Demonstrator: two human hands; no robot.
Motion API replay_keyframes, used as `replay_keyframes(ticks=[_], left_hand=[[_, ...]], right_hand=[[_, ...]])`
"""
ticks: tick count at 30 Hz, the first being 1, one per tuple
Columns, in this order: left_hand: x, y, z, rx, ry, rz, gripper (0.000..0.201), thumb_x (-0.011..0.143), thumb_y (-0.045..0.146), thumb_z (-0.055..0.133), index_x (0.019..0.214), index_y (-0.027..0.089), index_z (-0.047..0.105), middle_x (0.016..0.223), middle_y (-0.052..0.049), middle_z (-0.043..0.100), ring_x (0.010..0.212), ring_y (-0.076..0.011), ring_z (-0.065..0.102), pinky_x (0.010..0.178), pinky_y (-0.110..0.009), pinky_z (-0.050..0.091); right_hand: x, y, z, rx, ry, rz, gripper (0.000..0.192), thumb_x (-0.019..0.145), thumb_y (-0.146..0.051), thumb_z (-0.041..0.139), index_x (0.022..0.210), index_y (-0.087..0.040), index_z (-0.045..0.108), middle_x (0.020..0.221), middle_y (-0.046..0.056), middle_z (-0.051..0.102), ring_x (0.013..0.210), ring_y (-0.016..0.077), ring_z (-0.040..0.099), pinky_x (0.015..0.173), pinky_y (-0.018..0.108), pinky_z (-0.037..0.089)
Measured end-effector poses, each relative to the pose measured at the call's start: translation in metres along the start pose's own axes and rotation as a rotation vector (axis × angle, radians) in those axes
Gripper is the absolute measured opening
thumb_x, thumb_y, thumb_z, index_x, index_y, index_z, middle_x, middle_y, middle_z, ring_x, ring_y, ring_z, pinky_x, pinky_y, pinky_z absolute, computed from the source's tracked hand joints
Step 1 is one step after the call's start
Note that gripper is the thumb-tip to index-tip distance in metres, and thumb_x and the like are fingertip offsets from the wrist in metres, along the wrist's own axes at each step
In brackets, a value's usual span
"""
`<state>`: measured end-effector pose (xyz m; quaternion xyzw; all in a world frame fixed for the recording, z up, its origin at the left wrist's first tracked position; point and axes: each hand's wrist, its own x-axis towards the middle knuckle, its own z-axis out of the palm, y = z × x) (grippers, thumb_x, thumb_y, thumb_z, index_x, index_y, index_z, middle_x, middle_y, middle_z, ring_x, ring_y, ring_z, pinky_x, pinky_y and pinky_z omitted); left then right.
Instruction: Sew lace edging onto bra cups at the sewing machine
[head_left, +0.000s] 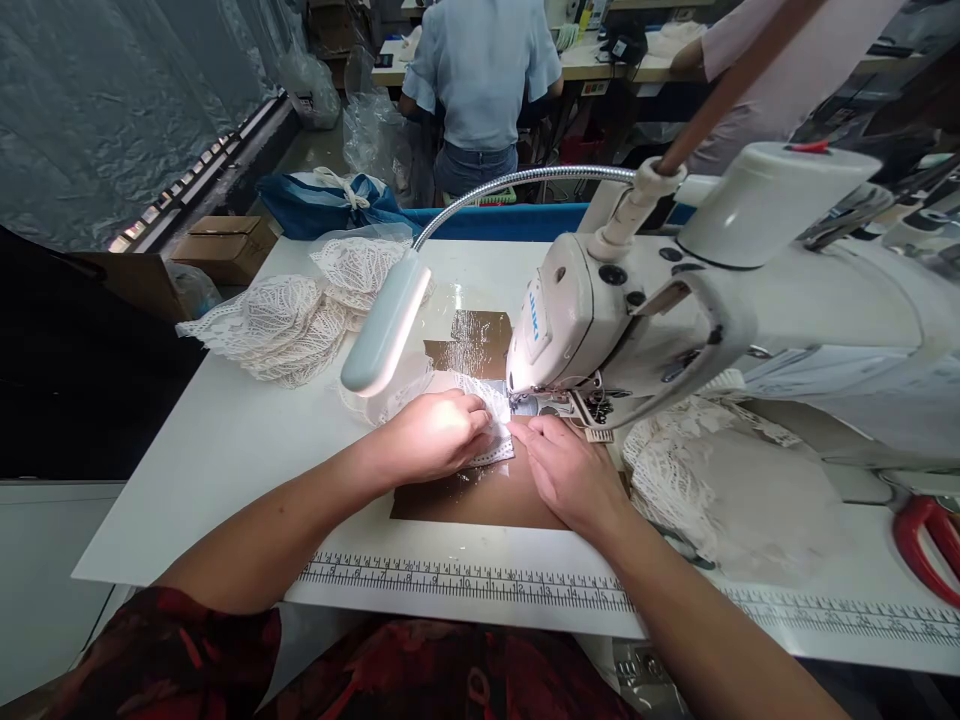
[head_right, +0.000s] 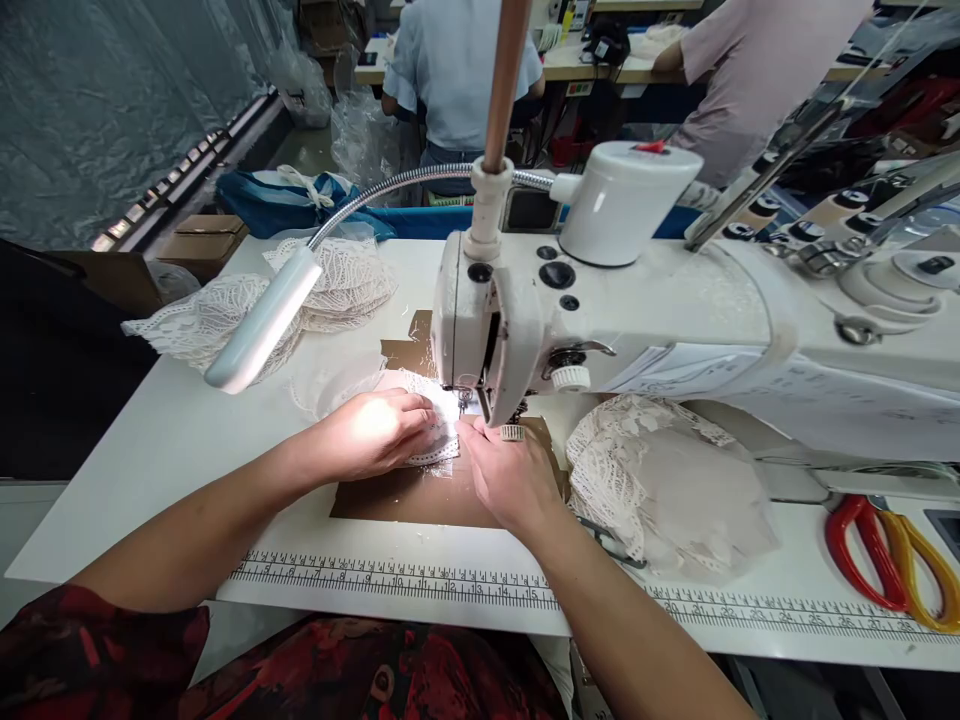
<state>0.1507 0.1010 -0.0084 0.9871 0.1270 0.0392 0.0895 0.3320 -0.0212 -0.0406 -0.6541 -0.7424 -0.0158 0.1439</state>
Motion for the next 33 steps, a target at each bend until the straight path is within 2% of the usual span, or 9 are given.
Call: replay_keyframes(ticks=[3, 6, 14, 19, 22, 26, 29, 31, 33], left_hand=[[0.005, -0.005, 0.008, -0.054, 0.07, 0.053, 0.031, 0.098, 0.03, 0.04, 0.104, 0.015, 0.066, 0.111, -0.01, 0.065, 0.094, -0.0216, 0.057, 0.081, -0.034, 0.048], [0.007, -0.004, 0.017, -0.04, 0.075, 0.052, 0.031, 0.096, 0.029, 0.044, 0.116, 0.013, 0.063, 0.126, -0.013, 0.06, 0.101, -0.0239, 0.055, 0.084, -0.038, 0.048], [0.01, 0.019, 0.027, -0.014, 0.123, -0.076, 0.034, 0.097, 0.028, 0.04, 0.118, 0.011, 0.063, 0.128, -0.013, 0.059, 0.095, -0.0251, 0.053, 0.083, -0.041, 0.047], [0.014, 0.025, 0.029, -0.025, 0.114, -0.109, 0.036, 0.097, 0.026, 0.041, 0.121, 0.009, 0.06, 0.128, -0.016, 0.059, 0.097, -0.0265, 0.053, 0.084, -0.043, 0.048], [0.014, 0.023, 0.027, -0.036, 0.097, -0.115, 0.037, 0.096, 0.026, 0.04, 0.123, 0.008, 0.058, 0.129, -0.017, 0.057, 0.098, -0.0272, 0.053, 0.085, -0.044, 0.049], [0.004, 0.016, 0.012, -0.102, 0.028, -0.005, 0.039, 0.092, 0.029, 0.048, 0.123, 0.008, 0.058, 0.13, -0.019, 0.054, 0.111, -0.0306, 0.051, 0.09, -0.044, 0.049], [-0.008, 0.014, 0.001, -0.118, -0.038, 0.074, 0.047, 0.081, 0.017, 0.053, 0.128, 0.011, 0.053, 0.133, -0.02, 0.05, 0.12, -0.0321, 0.048, 0.094, -0.045, 0.048], [-0.013, 0.015, 0.0, -0.103, -0.067, 0.097, 0.05, 0.078, 0.009, 0.05, 0.128, 0.012, 0.052, 0.132, -0.019, 0.05, 0.121, -0.0313, 0.047, 0.094, -0.043, 0.048], [-0.012, 0.015, 0.004, -0.1, -0.073, 0.083, 0.04, 0.082, 0.007, 0.044, 0.12, 0.012, 0.057, 0.124, -0.017, 0.056, 0.115, -0.0283, 0.052, 0.091, -0.039, 0.048]], right_hand=[[0.0, 0.0, 0.001, -0.003, 0.008, -0.005, 0.035, 0.088, -0.009, 0.041, 0.106, -0.021, 0.068, 0.089, 0.004, 0.067, 0.075, 0.0159, 0.055, 0.063, 0.027, 0.035], [0.0, 0.0, 0.001, 0.004, 0.002, -0.001, 0.033, 0.088, -0.01, 0.041, 0.105, -0.021, 0.068, 0.087, 0.004, 0.066, 0.074, 0.0156, 0.054, 0.063, 0.027, 0.034], [0.0, -0.001, 0.0, -0.012, -0.033, 0.043, 0.032, 0.089, -0.012, 0.041, 0.103, -0.022, 0.069, 0.084, 0.005, 0.065, 0.072, 0.0157, 0.054, 0.059, 0.028, 0.03], [0.0, -0.003, 0.0, -0.035, -0.027, 0.072, 0.032, 0.091, -0.015, 0.042, 0.106, -0.022, 0.069, 0.086, 0.005, 0.067, 0.075, 0.0166, 0.057, 0.059, 0.028, 0.031], [0.0, -0.003, 0.001, -0.041, -0.029, 0.085, 0.033, 0.091, -0.015, 0.043, 0.112, -0.022, 0.068, 0.089, 0.005, 0.068, 0.078, 0.0174, 0.058, 0.062, 0.028, 0.033], [-0.001, -0.002, 0.001, -0.028, -0.039, 0.089, 0.038, 0.088, -0.012, 0.044, 0.116, -0.022, 0.067, 0.094, 0.005, 0.069, 0.08, 0.0183, 0.06, 0.065, 0.028, 0.036], [-0.001, -0.002, 0.0, -0.02, -0.049, 0.093, 0.039, 0.087, -0.011, 0.043, 0.117, -0.021, 0.067, 0.095, 0.006, 0.07, 0.08, 0.0189, 0.062, 0.064, 0.028, 0.038], [-0.001, -0.002, -0.001, -0.012, -0.052, 0.103, 0.038, 0.088, -0.013, 0.042, 0.115, -0.021, 0.067, 0.095, 0.006, 0.071, 0.081, 0.0193, 0.063, 0.066, 0.029, 0.04], [0.0, -0.003, -0.002, 0.012, -0.051, 0.114, 0.036, 0.089, -0.014, 0.042, 0.114, -0.021, 0.067, 0.097, 0.006, 0.071, 0.084, 0.0195, 0.065, 0.068, 0.028, 0.042]])
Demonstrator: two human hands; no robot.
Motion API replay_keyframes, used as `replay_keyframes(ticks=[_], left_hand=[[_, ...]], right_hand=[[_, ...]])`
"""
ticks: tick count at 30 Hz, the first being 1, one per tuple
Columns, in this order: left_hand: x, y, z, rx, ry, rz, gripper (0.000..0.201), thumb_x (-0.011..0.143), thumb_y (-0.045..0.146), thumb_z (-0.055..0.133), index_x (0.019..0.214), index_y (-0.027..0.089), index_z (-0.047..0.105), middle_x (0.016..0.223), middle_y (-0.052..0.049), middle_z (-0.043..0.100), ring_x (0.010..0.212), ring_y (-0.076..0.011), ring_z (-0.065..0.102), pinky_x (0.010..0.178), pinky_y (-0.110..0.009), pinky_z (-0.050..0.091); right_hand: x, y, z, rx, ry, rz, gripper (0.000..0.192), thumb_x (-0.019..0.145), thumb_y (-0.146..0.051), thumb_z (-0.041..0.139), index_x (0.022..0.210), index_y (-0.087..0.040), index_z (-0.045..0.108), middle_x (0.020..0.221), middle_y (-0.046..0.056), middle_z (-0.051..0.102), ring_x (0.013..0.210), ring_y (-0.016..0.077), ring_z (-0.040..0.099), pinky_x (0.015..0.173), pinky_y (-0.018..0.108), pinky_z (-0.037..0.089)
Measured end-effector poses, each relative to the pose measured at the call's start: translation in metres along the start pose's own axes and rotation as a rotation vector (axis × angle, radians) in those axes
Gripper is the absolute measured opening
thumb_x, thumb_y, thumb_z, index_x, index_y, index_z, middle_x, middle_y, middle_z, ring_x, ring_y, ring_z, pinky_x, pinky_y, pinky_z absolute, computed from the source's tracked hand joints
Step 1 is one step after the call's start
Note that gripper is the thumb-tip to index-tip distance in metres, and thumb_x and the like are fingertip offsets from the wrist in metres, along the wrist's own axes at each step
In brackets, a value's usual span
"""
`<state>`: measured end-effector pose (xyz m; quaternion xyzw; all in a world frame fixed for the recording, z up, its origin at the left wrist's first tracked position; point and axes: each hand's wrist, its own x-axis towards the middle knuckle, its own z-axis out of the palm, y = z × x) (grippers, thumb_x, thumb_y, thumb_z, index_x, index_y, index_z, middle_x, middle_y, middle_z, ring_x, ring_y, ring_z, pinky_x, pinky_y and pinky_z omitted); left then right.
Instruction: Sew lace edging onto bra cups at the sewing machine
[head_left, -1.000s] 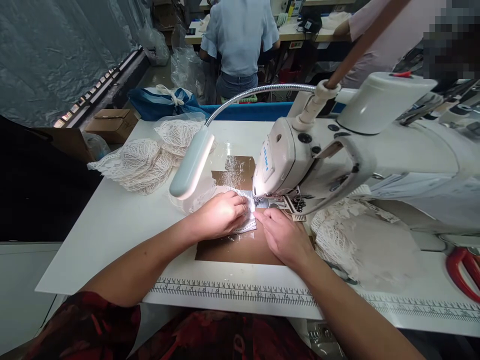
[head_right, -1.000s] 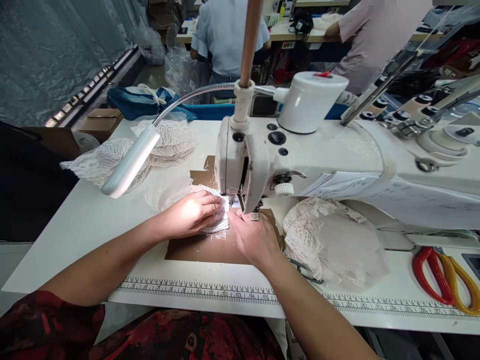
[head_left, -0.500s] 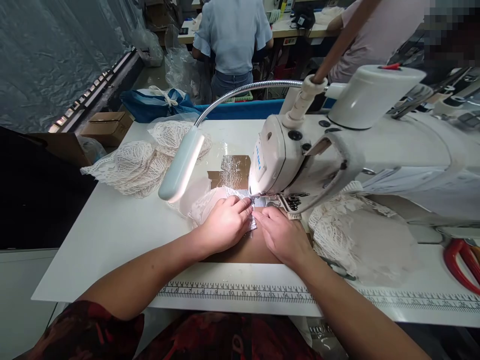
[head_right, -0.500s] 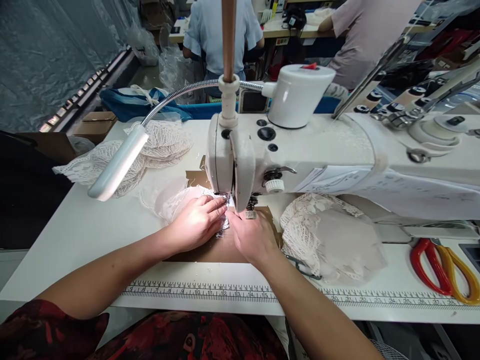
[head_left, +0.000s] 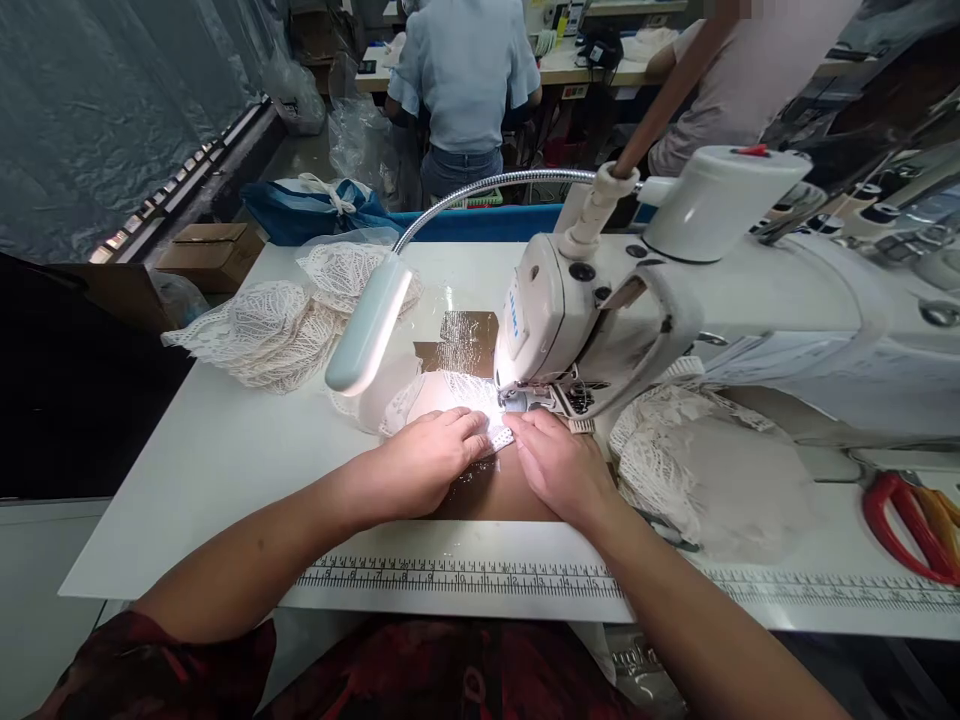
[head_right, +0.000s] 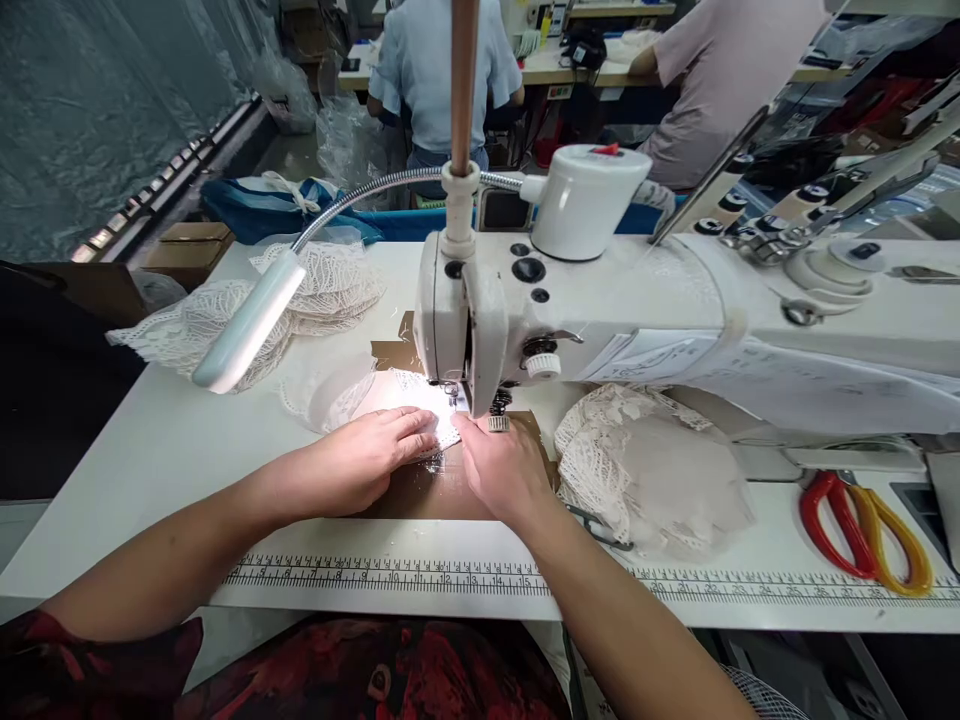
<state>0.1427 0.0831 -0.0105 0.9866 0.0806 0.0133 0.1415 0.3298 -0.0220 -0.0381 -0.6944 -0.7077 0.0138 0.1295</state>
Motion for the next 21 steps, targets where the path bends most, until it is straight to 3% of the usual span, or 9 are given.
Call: replay_keyframes(ticks=[4, 9, 14, 21], left_hand=[[0.01, -0.01, 0.004, -0.124, 0.059, -0.111, 0.026, 0.093, 0.017, 0.037, 0.089, 0.013, 0.063, 0.093, -0.01, 0.064, 0.087, -0.0203, 0.058, 0.078, -0.031, 0.047], [0.014, -0.027, -0.002, -0.464, 0.079, -0.24, 0.037, 0.096, 0.038, 0.043, 0.069, 0.015, 0.054, 0.061, 0.002, 0.051, 0.058, -0.0103, 0.045, 0.055, -0.022, 0.035], [0.013, -0.029, -0.003, -0.444, 0.12, -0.115, 0.034, 0.095, 0.035, 0.047, 0.07, 0.014, 0.057, 0.07, 0.0, 0.056, 0.069, -0.012, 0.05, 0.067, -0.023, 0.039], [0.011, -0.026, -0.007, -0.169, 0.07, 0.022, 0.026, 0.095, 0.03, 0.046, 0.097, 0.015, 0.068, 0.09, -0.008, 0.066, 0.085, -0.0191, 0.058, 0.08, -0.031, 0.043]], right_hand=[[0.002, 0.0, -0.001, 0.075, 0.015, 0.001, 0.034, 0.089, -0.015, 0.044, 0.113, -0.021, 0.067, 0.105, 0.005, 0.071, 0.09, 0.0191, 0.066, 0.069, 0.027, 0.045], [0.004, 0.0, 0.003, 0.153, 0.035, 0.016, 0.03, 0.087, -0.016, 0.052, 0.113, -0.024, 0.065, 0.107, 0.001, 0.071, 0.089, 0.0182, 0.066, 0.068, 0.027, 0.046], [0.005, 0.001, 0.006, 0.207, 0.066, 0.018, 0.015, 0.09, -0.026, 0.055, 0.094, -0.022, 0.068, 0.09, 0.0, 0.071, 0.075, 0.015, 0.064, 0.06, 0.024, 0.041], [-0.006, 0.004, 0.006, 0.112, 0.115, -0.144, 0.032, 0.095, -0.026, 0.045, 0.077, -0.02, 0.07, 0.074, 0.003, 0.066, 0.066, 0.0136, 0.058, 0.064, 0.026, 0.038]])
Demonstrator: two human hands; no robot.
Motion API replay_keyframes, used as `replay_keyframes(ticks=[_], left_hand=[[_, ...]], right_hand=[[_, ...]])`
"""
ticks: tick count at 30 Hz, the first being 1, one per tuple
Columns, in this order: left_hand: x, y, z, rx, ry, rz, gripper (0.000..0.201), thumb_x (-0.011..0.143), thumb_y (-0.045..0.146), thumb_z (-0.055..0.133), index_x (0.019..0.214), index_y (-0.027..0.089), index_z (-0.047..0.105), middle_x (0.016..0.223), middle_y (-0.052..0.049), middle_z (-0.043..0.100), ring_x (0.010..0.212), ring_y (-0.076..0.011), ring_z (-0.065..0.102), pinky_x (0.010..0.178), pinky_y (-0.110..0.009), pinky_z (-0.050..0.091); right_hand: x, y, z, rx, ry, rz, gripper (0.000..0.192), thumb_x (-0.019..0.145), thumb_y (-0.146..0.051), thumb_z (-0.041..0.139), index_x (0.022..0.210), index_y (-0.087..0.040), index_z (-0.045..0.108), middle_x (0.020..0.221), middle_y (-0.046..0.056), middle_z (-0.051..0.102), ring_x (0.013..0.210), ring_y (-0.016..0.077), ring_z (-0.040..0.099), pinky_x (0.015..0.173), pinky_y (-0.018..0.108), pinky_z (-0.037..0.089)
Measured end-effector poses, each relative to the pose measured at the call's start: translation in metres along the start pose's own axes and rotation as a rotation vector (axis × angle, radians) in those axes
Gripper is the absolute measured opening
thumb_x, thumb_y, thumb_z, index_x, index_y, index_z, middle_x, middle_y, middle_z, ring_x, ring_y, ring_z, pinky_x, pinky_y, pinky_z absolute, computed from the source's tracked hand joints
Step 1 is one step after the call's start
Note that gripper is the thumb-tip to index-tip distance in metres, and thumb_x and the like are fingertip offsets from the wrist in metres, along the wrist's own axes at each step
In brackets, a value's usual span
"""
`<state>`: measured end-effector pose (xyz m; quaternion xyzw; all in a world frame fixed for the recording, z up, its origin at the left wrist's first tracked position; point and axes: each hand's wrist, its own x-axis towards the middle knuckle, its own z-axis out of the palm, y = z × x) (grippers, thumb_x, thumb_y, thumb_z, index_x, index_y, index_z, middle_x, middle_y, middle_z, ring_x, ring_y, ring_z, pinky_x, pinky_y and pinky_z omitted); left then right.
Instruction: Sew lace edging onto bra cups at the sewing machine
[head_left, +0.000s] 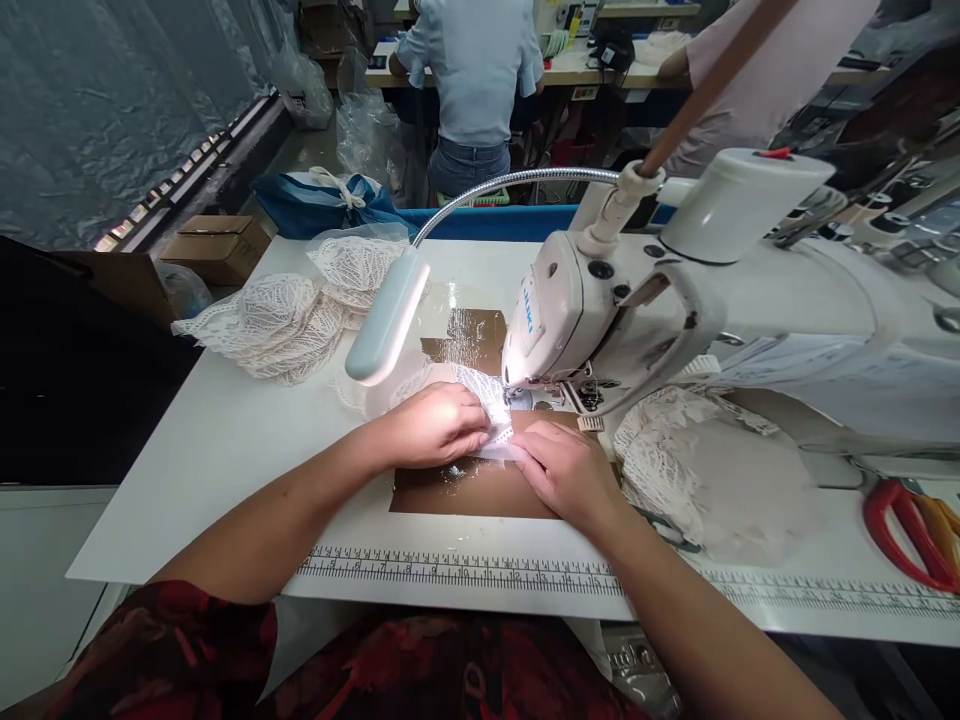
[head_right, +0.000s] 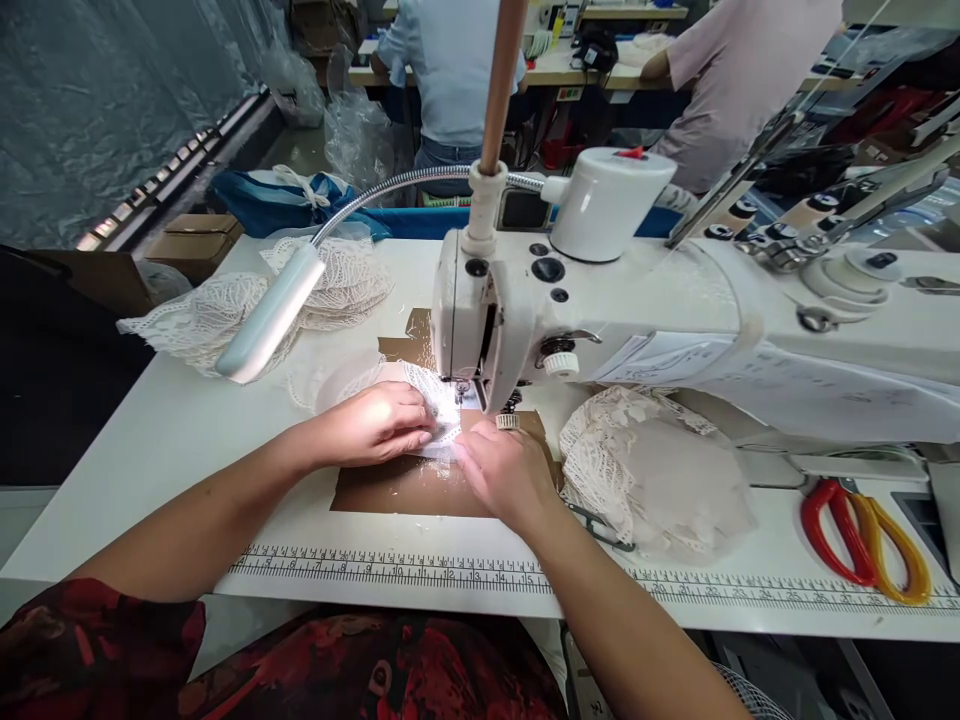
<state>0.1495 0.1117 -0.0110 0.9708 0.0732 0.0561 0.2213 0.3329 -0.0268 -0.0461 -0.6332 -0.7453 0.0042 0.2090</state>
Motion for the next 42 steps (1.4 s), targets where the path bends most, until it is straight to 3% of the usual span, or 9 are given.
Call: replay_keyframes(ticks=[5, 8, 13, 20, 28, 38, 42], left_hand=[[0.002, 0.005, 0.013, 0.24, 0.003, 0.033, 0.033, 0.096, 0.029, 0.046, 0.122, 0.017, 0.061, 0.126, -0.011, 0.06, 0.093, -0.0227, 0.056, 0.083, -0.037, 0.042], [0.004, 0.007, 0.018, 0.318, 0.006, 0.009, 0.037, 0.096, 0.029, 0.043, 0.128, 0.016, 0.058, 0.134, -0.009, 0.057, 0.092, -0.023, 0.054, 0.081, -0.037, 0.042], [0.006, 0.004, 0.018, 0.373, 0.03, 0.007, 0.039, 0.097, 0.03, 0.042, 0.129, 0.013, 0.057, 0.136, -0.01, 0.056, 0.094, -0.0237, 0.052, 0.082, -0.037, 0.041], [0.003, -0.003, 0.024, 0.379, 0.017, 0.057, 0.037, 0.093, 0.016, 0.044, 0.128, 0.013, 0.057, 0.137, -0.009, 0.055, 0.105, -0.0229, 0.052, 0.088, -0.038, 0.04], [0.003, -0.008, 0.026, 0.347, 0.032, 0.055, 0.037, 0.094, 0.016, 0.044, 0.128, 0.014, 0.058, 0.136, -0.008, 0.056, 0.107, -0.0238, 0.052, 0.091, -0.039, 0.04], [0.009, -0.024, 0.028, 0.291, 0.145, -0.047, 0.036, 0.091, 0.015, 0.047, 0.124, 0.015, 0.061, 0.129, -0.009, 0.061, 0.112, -0.0261, 0.052, 0.094, -0.041, 0.042], [0.007, -0.03, 0.031, 0.234, 0.242, -0.068, 0.036, 0.088, 0.015, 0.049, 0.121, 0.017, 0.063, 0.13, -0.009, 0.061, 0.112, -0.0258, 0.052, 0.094, -0.043, 0.043]], right_hand=[[-0.005, -0.001, 0.001, -0.043, 0.057, -0.051, 0.03, 0.094, -0.022, 0.045, 0.079, -0.019, 0.071, 0.072, 0.003, 0.066, 0.068, 0.0138, 0.057, 0.066, 0.026, 0.037], [-0.005, -0.001, 0.001, -0.079, 0.064, -0.074, 0.029, 0.094, -0.021, 0.046, 0.08, -0.02, 0.071, 0.071, 0.002, 0.065, 0.067, 0.0136, 0.055, 0.065, 0.026, 0.036], [-0.003, -0.001, 0.002, -0.147, 0.038, -0.068, 0.029, 0.093, -0.017, 0.043, 0.091, -0.019, 0.072, 0.072, 0.003, 0.064, 0.067, 0.014, 0.053, 0.063, 0.027, 0.034], [-0.005, 0.002, 0.003, -0.202, 0.069, -0.098, 0.028, 0.094, -0.021, 0.045, 0.105, -0.018, 0.071, 0.075, 0.002, 0.065, 0.065, 0.0138, 0.053, 0.062, 0.027, 0.035], [-0.002, 0.0, 0.0, -0.155, 0.014, -0.05, 0.028, 0.094, -0.024, 0.046, 0.103, -0.021, 0.072, 0.074, 0.002, 0.065, 0.065, 0.0139, 0.052, 0.061, 0.027, 0.035], [0.005, -0.003, 0.004, -0.116, -0.003, 0.023, 0.03, 0.095, -0.029, 0.046, 0.107, -0.022, 0.072, 0.081, 0.003, 0.07, 0.073, 0.015, 0.059, 0.061, 0.026, 0.038], [0.006, -0.001, 0.004, -0.093, -0.033, 0.005, 0.031, 0.095, -0.027, 0.047, 0.113, -0.019, 0.07, 0.082, 0.005, 0.069, 0.075, 0.0165, 0.06, 0.063, 0.026, 0.041]])
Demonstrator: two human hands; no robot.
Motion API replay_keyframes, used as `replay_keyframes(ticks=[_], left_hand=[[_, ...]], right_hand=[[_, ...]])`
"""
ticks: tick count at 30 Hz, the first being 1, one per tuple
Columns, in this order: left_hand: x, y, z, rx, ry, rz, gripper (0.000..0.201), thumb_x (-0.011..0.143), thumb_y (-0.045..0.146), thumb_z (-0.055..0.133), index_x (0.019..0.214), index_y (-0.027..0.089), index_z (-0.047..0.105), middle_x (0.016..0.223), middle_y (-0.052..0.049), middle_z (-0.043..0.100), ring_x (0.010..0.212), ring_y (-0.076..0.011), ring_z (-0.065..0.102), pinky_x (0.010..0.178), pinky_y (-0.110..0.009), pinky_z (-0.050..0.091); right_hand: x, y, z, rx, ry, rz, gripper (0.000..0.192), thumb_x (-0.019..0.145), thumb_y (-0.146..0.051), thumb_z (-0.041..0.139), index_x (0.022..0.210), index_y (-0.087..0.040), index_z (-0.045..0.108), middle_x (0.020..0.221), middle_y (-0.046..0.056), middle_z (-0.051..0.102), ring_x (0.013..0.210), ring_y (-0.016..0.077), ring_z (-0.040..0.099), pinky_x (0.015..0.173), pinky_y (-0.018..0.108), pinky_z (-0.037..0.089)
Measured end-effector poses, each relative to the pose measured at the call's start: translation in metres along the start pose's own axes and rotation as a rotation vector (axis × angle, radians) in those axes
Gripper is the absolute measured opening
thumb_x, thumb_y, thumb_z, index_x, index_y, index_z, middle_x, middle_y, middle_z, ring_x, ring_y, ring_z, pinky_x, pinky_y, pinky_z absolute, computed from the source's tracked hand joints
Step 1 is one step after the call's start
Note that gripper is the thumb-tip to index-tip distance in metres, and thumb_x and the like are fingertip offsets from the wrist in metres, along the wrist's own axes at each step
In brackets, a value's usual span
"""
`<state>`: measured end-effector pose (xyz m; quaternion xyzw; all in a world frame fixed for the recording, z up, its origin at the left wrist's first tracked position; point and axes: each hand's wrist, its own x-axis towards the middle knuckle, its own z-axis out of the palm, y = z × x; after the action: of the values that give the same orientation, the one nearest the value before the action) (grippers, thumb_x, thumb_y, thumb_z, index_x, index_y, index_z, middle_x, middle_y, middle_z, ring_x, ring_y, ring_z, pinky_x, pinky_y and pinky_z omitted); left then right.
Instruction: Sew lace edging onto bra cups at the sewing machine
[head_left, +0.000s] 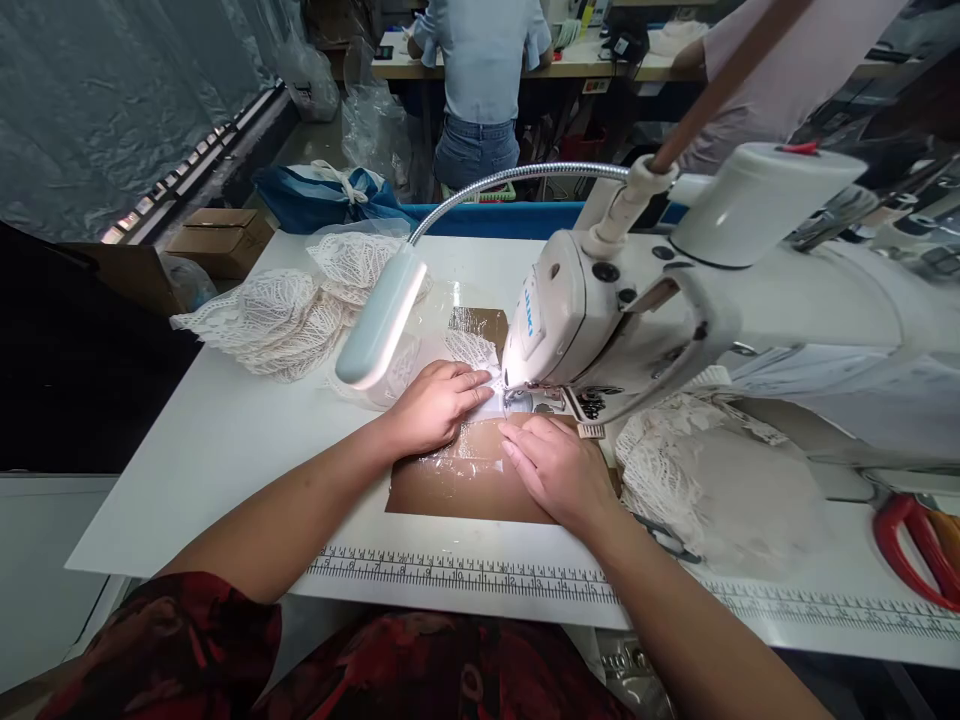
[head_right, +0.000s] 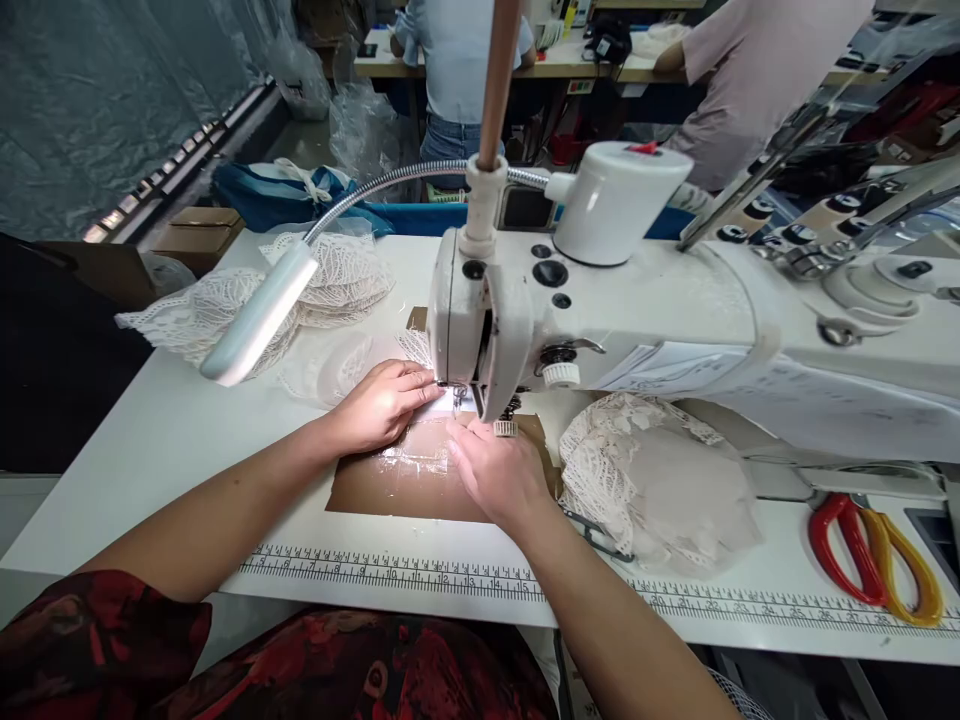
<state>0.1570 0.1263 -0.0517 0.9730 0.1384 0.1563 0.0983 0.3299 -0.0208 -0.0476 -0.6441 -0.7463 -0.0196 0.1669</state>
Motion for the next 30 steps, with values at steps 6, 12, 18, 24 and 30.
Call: replay_keyframes(ticks=[6, 12, 18, 24, 30], left_hand=[[-0.005, -0.001, -0.002, -0.024, 0.067, -0.012, 0.035, 0.088, 0.018, 0.05, 0.12, 0.015, 0.064, 0.13, -0.012, 0.06, 0.115, -0.0261, 0.052, 0.099, -0.043, 0.043], [-0.009, 0.001, -0.006, -0.024, 0.079, -0.049, 0.037, 0.091, 0.036, 0.052, 0.119, 0.015, 0.063, 0.13, -0.015, 0.059, 0.119, -0.0289, 0.053, 0.1, -0.045, 0.042], [-0.011, -0.003, -0.018, -0.14, 0.095, -0.198, 0.022, 0.087, 0.017, 0.052, 0.097, 0.016, 0.071, 0.111, -0.01, 0.069, 0.104, -0.0249, 0.062, 0.094, -0.043, 0.047], [-0.028, 0.035, -0.057, -0.656, -0.356, 0.114, 0.018, 0.085, 0.017, 0.058, 0.097, 0.02, 0.071, 0.116, -0.006, 0.068, 0.113, -0.019, 0.06, 0.099, -0.032, 0.047], [-0.031, 0.039, -0.067, -0.69, -0.123, -0.167, 0.036, 0.082, 0.03, 0.066, 0.116, 0.018, 0.065, 0.126, -0.01, 0.062, 0.12, -0.0235, 0.055, 0.103, -0.04, 0.045]], right_hand=[[-0.008, 0.001, -0.017, 0.049, -0.071, -0.029, 0.031, 0.095, -0.027, 0.045, 0.114, -0.018, 0.067, 0.092, 0.007, 0.07, 0.081, 0.0181, 0.064, 0.07, 0.028, 0.047], [-0.045, 0.008, -0.06, -0.113, -0.193, 0.06, 0.028, 0.094, -0.028, 0.042, 0.104, -0.02, 0.067, 0.086, 0.005, 0.072, 0.066, 0.0179, 0.066, 0.052, 0.028, 0.046], [-0.092, 0.023, -0.058, -0.318, -0.212, 0.028, 0.031, 0.079, -0.01, 0.05, 0.101, -0.015, 0.069, 0.094, 0.012, 0.071, 0.08, 0.0235, 0.068, 0.064, 0.033, 0.055], [-0.103, 0.034, -0.044, -0.369, -0.118, -0.07, 0.038, 0.08, -0.004, 0.044, 0.108, -0.01, 0.069, 0.097, 0.014, 0.071, 0.087, 0.024, 0.068, 0.074, 0.034, 0.056], [-0.104, 0.036, -0.048, -0.238, 0.037, -0.013, 0.029, 0.093, -0.022, 0.043, 0.1, -0.015, 0.071, 0.095, 0.011, 0.073, 0.084, 0.0226, 0.068, 0.071, 0.033, 0.055]])
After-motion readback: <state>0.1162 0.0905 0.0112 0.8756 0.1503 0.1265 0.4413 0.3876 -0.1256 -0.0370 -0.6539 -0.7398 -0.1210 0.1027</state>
